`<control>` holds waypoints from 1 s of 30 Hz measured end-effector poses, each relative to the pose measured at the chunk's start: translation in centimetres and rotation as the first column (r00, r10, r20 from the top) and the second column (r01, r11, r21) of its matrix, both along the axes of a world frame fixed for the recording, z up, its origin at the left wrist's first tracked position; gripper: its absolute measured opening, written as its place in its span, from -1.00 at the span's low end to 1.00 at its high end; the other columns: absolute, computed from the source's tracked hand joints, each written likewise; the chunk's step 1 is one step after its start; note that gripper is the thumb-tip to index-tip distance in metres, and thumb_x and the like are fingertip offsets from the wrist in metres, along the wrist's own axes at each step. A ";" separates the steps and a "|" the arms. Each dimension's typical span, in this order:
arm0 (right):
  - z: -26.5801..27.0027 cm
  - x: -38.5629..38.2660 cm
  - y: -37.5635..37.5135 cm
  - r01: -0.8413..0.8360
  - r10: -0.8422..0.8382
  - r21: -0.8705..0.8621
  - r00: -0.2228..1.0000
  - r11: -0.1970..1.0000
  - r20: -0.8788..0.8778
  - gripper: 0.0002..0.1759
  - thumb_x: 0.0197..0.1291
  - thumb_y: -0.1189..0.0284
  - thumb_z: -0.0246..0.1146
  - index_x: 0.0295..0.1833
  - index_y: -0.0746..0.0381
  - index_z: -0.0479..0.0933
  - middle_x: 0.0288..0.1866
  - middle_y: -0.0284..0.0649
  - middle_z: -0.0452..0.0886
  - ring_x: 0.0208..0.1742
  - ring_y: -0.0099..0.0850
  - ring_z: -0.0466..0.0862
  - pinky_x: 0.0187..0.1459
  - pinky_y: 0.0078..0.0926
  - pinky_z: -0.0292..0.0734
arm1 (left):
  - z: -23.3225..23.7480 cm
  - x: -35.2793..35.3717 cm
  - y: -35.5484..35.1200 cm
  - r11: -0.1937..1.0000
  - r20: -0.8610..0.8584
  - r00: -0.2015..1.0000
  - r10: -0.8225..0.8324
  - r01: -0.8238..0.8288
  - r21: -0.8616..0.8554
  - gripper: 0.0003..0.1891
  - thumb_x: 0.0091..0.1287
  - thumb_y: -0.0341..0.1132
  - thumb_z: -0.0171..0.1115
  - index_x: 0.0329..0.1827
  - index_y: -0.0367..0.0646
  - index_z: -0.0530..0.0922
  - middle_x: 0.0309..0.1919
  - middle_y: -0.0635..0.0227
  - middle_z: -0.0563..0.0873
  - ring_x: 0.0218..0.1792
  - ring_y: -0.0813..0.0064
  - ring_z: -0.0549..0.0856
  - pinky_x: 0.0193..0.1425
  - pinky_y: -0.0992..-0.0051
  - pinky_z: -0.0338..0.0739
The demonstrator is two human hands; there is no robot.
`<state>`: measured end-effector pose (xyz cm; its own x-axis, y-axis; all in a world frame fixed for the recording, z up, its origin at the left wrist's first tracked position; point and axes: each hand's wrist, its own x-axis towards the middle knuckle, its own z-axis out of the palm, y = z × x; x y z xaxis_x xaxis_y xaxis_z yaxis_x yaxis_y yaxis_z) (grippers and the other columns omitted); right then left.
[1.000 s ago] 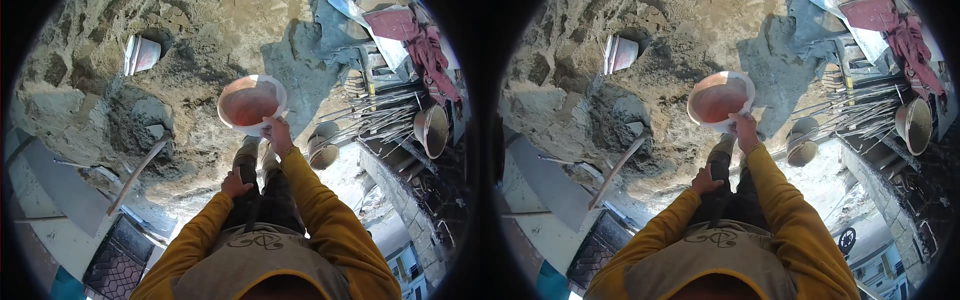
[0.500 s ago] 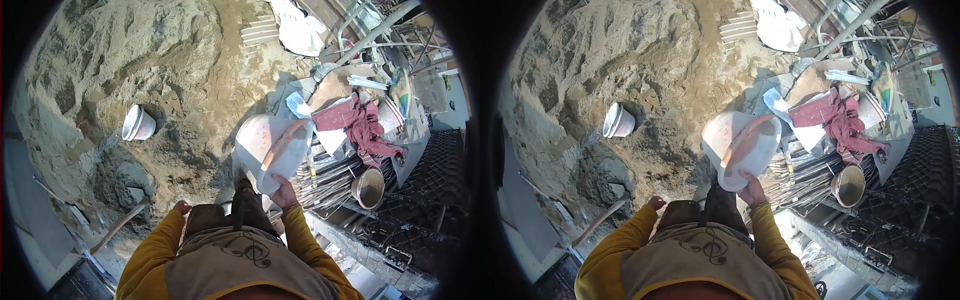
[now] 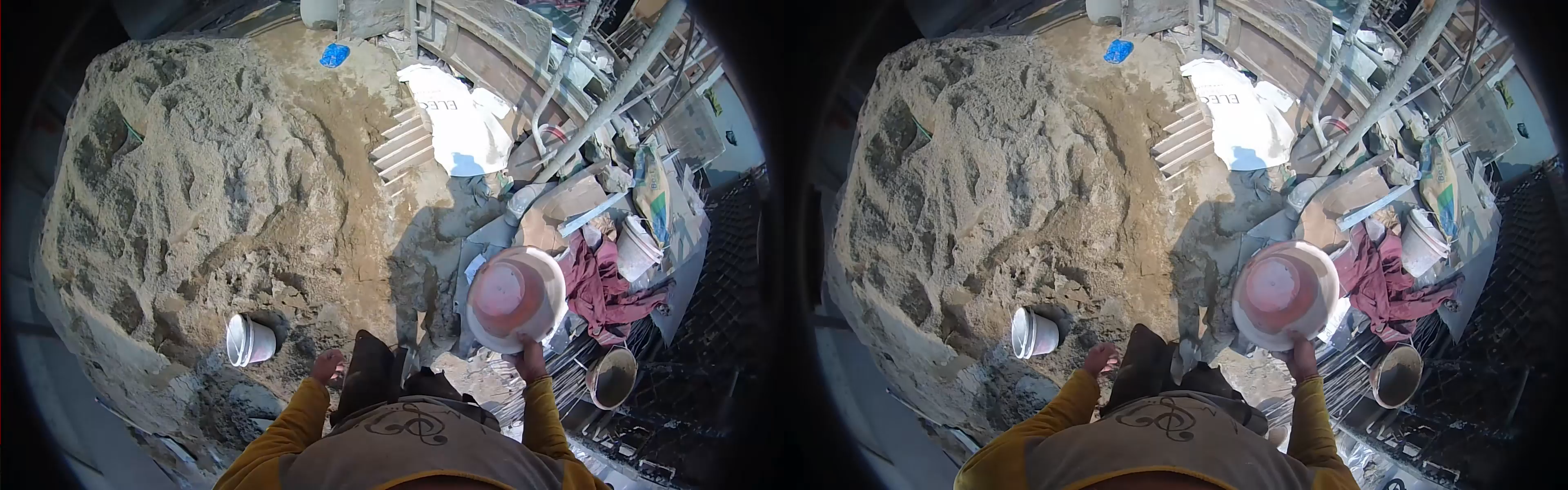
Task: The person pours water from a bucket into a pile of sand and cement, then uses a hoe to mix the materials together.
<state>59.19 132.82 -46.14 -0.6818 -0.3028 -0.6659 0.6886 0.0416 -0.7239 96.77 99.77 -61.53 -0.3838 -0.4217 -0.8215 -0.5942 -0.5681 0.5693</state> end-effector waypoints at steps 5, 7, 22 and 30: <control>-0.5 -6.5 -7.2 -0.150 0.145 0.051 0.985 0.987 0.095 -0.60 0.29 0.29 -0.02 0.19 0.21 0.34 -0.06 -0.13 0.60 -0.19 -0.27 0.68 -0.41 -0.33 0.64 | -9.4 4.2 -7.4 0.817 -0.077 0.849 -0.523 0.473 -0.330 -0.84 0.15 -0.19 0.25 -0.29 -0.03 0.58 -0.42 0.43 0.67 -0.47 0.45 0.66 -0.50 0.35 0.50; -1.1 -6.9 -9.9 -0.128 0.113 0.088 0.981 0.988 0.157 -0.63 0.28 0.31 -0.01 0.14 0.24 0.36 -0.13 -0.14 0.61 -0.27 -0.29 0.67 -0.40 -0.31 0.62 | -9.9 5.4 -9.9 0.969 -0.063 0.974 -0.217 0.222 0.103 -0.87 0.22 -0.19 0.18 -0.25 0.01 0.53 -0.42 0.46 0.60 -0.49 0.52 0.59 -0.56 0.48 0.40; 3.3 -18.8 -32.2 0.070 -0.070 -0.001 0.996 0.998 0.063 -0.63 0.28 0.36 0.01 0.15 0.28 0.33 -0.09 -0.14 0.57 -0.13 -0.29 0.63 -0.28 -0.30 0.56 | -6.8 -16.7 -40.2 0.968 -0.161 0.965 0.207 -0.177 0.180 -0.82 0.25 -0.13 0.12 -0.36 0.00 0.56 -0.53 0.48 0.58 -0.56 0.60 0.56 -0.60 0.48 0.40; -1.8 -32.6 -46.0 -0.094 0.095 -0.022 0.995 0.995 0.017 -0.54 0.26 0.34 0.02 0.22 0.33 0.27 0.04 -0.07 0.51 0.00 -0.22 0.62 -0.08 -0.21 0.63 | -5.0 -26.8 -47.0 0.911 0.035 0.976 -0.215 0.213 -0.354 -0.80 0.23 -0.28 0.15 -0.19 -0.21 0.59 -0.45 0.31 0.65 -0.52 0.51 0.64 -0.50 0.48 0.54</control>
<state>26.59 86.79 -47.93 -0.6371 -0.3796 -0.6709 0.6956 0.0919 -0.7125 70.02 52.76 -66.58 -0.5010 -0.5913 -0.6320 -0.6759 -0.1888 0.7124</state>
